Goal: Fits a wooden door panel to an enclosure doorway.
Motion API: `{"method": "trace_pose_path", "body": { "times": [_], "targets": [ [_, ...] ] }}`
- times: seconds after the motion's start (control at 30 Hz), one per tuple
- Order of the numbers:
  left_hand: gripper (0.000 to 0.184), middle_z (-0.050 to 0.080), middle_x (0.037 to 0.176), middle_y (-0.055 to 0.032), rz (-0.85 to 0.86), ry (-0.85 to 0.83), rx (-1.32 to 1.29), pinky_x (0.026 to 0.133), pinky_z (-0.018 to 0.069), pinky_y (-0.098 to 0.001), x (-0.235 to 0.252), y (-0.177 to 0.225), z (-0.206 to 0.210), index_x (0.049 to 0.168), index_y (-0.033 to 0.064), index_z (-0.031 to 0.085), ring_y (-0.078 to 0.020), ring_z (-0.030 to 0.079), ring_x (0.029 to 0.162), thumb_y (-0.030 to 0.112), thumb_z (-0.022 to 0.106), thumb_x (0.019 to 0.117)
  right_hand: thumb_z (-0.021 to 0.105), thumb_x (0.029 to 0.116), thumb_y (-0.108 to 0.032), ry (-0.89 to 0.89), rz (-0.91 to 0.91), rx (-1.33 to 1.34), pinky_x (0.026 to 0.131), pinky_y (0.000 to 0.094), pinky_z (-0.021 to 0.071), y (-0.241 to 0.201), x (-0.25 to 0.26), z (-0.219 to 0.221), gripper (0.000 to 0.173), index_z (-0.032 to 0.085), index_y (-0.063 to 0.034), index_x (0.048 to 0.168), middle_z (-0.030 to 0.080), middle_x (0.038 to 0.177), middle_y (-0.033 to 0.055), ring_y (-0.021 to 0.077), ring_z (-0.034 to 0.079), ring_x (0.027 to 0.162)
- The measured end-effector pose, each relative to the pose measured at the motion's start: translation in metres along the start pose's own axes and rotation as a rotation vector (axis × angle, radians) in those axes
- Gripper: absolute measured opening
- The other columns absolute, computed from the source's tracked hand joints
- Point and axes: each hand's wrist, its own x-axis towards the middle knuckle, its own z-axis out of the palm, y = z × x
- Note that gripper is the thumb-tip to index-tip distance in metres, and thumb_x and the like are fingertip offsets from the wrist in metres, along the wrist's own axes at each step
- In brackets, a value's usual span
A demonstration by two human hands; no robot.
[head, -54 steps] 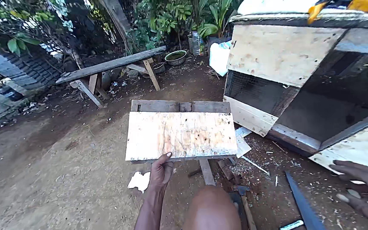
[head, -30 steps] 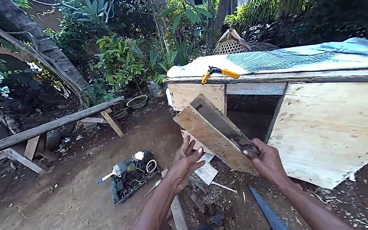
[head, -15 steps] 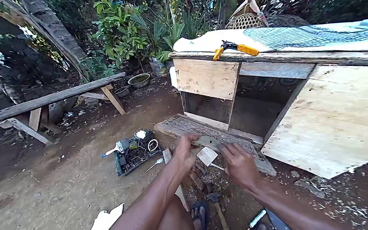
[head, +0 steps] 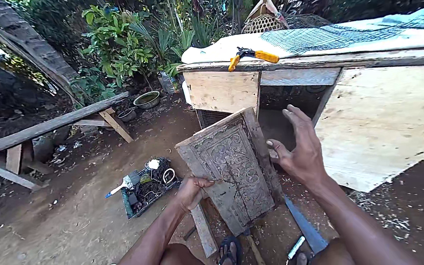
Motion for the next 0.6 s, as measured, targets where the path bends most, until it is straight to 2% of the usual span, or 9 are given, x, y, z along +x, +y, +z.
{"method": "trace_pose_path", "body": {
  "times": [0.17,0.23,0.27,0.3,0.33,0.37,0.43,0.53,0.6],
  "targets": [
    [0.045,0.074,0.109,-0.015,-0.003,-0.229,0.175,0.089,0.0623,-0.0421,0.002,-0.012,0.014,0.114,-0.0026,0.062,-0.0234,0.073,0.099,-0.024,0.065,0.0741,0.075,0.0908,-0.039,-0.138,-0.271,-0.141,0.125,0.056,0.0291,-0.025,0.004,-0.014,0.063,0.06,-0.0058,0.141,0.053,0.152,0.0146,0.0369,0.037,0.15],
    [0.04,0.075,0.106,-0.0134,-0.012,-0.324,0.241,0.09,0.0619,-0.0408,0.006,-0.014,0.015,0.109,-0.002,0.067,-0.0213,0.074,0.098,-0.023,0.068,0.0748,0.07,0.0945,-0.039,-0.254,-0.306,-0.203,0.124,0.0593,0.03,-0.025,0.001,-0.017,0.05,0.066,-0.0094,0.135,0.062,0.142,0.0108,0.0359,0.043,0.147],
    [0.038,0.076,0.104,-0.0119,-0.021,-0.36,0.272,0.089,0.0619,-0.0396,0.007,-0.015,0.016,0.106,-0.0009,0.069,-0.0199,0.074,0.097,-0.022,0.069,0.0748,0.068,0.0954,-0.037,-0.293,-0.304,-0.213,0.118,0.0553,0.0406,-0.024,-0.001,-0.018,0.042,0.069,-0.0122,0.13,0.068,0.133,0.0073,0.0313,0.054,0.138],
    [0.038,0.076,0.104,-0.011,-0.034,-0.391,0.297,0.089,0.0622,-0.0391,0.009,-0.017,0.016,0.106,-0.0003,0.07,-0.0193,0.074,0.096,-0.022,0.069,0.0748,0.068,0.0943,-0.034,-0.331,-0.289,-0.2,0.104,0.0488,0.0533,-0.021,-0.002,-0.018,0.036,0.071,-0.0147,0.125,0.072,0.122,0.0041,0.0253,0.065,0.121],
    [0.037,0.076,0.104,-0.0107,-0.05,-0.417,0.314,0.088,0.0622,-0.0388,0.011,-0.018,0.015,0.106,0.0,0.07,-0.0191,0.074,0.096,-0.022,0.07,0.0751,0.068,0.0929,-0.031,-0.379,-0.254,-0.159,0.088,0.0458,0.0588,-0.018,-0.002,-0.018,0.035,0.072,-0.0154,0.124,0.072,0.113,0.003,0.022,0.07,0.104],
    [0.037,0.076,0.104,-0.0103,-0.062,-0.435,0.327,0.088,0.0621,-0.0383,0.012,-0.019,0.016,0.106,0.0001,0.07,-0.0185,0.074,0.096,-0.021,0.07,0.0755,0.069,0.0924,-0.03,-0.428,-0.208,-0.122,0.079,0.0449,0.0601,-0.014,-0.003,-0.02,0.034,0.073,-0.0162,0.123,0.072,0.108,0.0018,0.0201,0.07,0.094],
    [0.036,0.076,0.103,-0.0098,-0.057,-0.448,0.372,0.088,0.062,-0.0365,0.014,-0.018,0.023,0.107,-0.0004,0.07,-0.0171,0.074,0.095,-0.02,0.07,0.0771,0.072,0.0895,-0.024,-0.459,-0.108,-0.072,0.074,0.0462,0.0604,-0.007,-0.005,-0.021,0.031,0.074,-0.0173,0.12,0.071,0.105,-0.0001,0.0179,0.07,0.089],
    [0.053,0.072,0.125,-0.0043,0.094,-0.422,0.641,0.099,0.0586,-0.0337,0.024,0.002,0.033,0.136,0.0071,0.061,-0.0122,0.069,0.113,-0.007,0.073,0.0857,0.075,0.0879,-0.017,-0.41,-0.001,-0.111,0.076,0.0517,0.059,-0.003,0.001,-0.029,0.03,0.074,-0.0155,0.117,0.073,0.106,0.0017,0.0205,0.071,0.091],
    [0.072,0.055,0.152,0.0029,0.21,-0.36,0.953,0.109,0.0538,-0.0412,0.034,0.012,0.019,0.159,0.0264,0.042,-0.013,0.058,0.134,0.007,0.069,0.095,0.075,0.0899,-0.013,-0.39,0.018,-0.173,0.08,0.058,0.0569,-0.004,0.011,-0.036,0.03,0.073,-0.0119,0.12,0.073,0.11,0.0079,0.0277,0.071,0.097]
  ]
}}
